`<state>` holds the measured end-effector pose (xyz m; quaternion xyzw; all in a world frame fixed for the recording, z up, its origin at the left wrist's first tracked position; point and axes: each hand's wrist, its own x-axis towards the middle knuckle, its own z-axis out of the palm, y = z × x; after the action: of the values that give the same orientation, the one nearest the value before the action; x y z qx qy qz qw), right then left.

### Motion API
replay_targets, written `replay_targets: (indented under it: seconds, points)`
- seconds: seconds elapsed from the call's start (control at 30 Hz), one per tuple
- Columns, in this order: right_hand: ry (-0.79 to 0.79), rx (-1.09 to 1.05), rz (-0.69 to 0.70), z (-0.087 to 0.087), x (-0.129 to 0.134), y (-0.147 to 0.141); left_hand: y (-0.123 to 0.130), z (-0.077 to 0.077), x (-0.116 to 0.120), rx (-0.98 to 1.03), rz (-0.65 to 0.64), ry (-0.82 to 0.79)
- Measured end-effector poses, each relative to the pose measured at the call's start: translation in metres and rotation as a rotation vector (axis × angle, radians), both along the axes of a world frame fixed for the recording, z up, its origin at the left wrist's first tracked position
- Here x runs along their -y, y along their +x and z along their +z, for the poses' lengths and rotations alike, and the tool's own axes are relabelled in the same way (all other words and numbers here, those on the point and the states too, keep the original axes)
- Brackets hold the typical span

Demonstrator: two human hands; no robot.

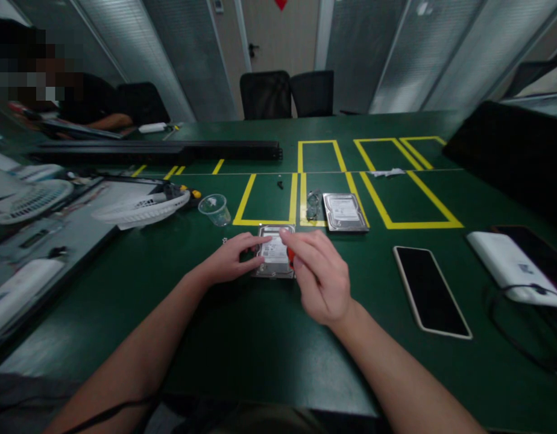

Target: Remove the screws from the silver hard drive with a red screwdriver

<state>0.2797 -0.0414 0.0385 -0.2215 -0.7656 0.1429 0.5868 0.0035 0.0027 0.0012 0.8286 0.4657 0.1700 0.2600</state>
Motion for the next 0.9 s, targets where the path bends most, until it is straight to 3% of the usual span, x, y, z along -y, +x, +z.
replay_targets:
  seconds: [0.3, 0.6, 0.9]
  points:
    - [0.064, 0.016, -0.069, 0.0029, -0.0009, -0.0006, 0.0009, 0.0017, 0.0009, -0.003, 0.001, 0.006]
    - [-0.047, -0.025, -0.016, 0.0031, 0.0048, -0.0002, -0.0004, -0.0001, -0.0002, -0.011, 0.004, 0.001]
    - [0.016, -0.086, -0.057, 0.0068, 0.0049, -0.0066, 0.0012, 0.0032, 0.0013, -0.004, -0.001, 0.013]
